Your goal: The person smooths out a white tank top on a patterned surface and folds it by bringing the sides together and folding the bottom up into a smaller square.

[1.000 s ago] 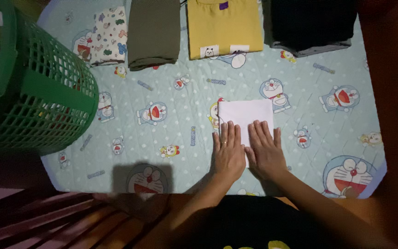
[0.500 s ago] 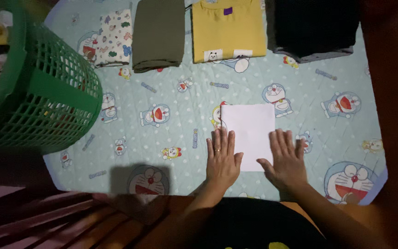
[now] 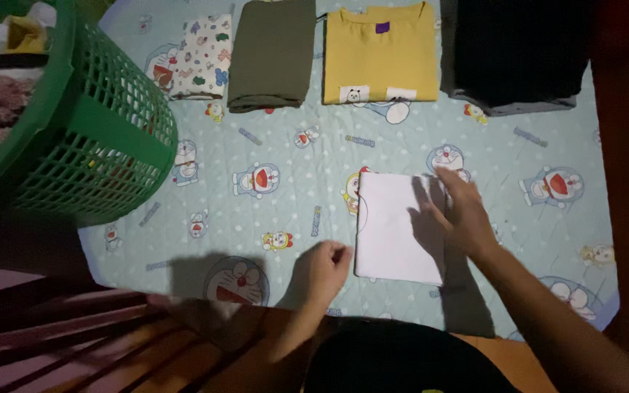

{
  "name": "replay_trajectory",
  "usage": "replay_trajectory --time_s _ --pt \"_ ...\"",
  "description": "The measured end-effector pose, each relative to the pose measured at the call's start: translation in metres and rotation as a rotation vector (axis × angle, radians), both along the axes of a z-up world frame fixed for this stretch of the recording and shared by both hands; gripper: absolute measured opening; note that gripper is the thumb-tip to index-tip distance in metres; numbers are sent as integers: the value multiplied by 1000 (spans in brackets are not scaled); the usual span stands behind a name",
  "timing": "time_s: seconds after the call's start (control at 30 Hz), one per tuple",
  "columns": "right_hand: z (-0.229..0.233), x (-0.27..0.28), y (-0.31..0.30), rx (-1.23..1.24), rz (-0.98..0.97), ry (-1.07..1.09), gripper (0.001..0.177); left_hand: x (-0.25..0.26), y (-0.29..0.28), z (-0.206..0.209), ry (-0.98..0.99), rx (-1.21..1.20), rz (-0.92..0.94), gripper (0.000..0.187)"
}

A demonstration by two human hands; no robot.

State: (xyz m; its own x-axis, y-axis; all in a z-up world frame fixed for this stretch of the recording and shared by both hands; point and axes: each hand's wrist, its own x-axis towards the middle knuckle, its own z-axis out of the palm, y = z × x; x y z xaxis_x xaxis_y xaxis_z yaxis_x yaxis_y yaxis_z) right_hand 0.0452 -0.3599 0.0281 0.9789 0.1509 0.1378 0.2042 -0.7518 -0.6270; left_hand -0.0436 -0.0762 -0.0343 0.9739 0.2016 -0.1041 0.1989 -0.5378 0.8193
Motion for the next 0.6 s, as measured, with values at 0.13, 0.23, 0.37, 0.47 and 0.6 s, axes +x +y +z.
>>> replay_trajectory --time_s 0.13,0.23,0.37,0.47,0.6 --pt "15 58 24 -105 130 219 77 -15 -6 12 230 -18 -36 31" --pt "10 91 38 -85 327 319 69 -17 -22 6 217 -32 -49 34" --pt "-11 124 60 -349 321 303 69 -16 -30 4 243 -131 -40 34" --pt "-16 138 76 -501 332 398 70 -12 -33 35 213 -18 -53 38" --pt "-11 143 93 -553 441 444 60 -8 -31 82 333 234 -113 39"
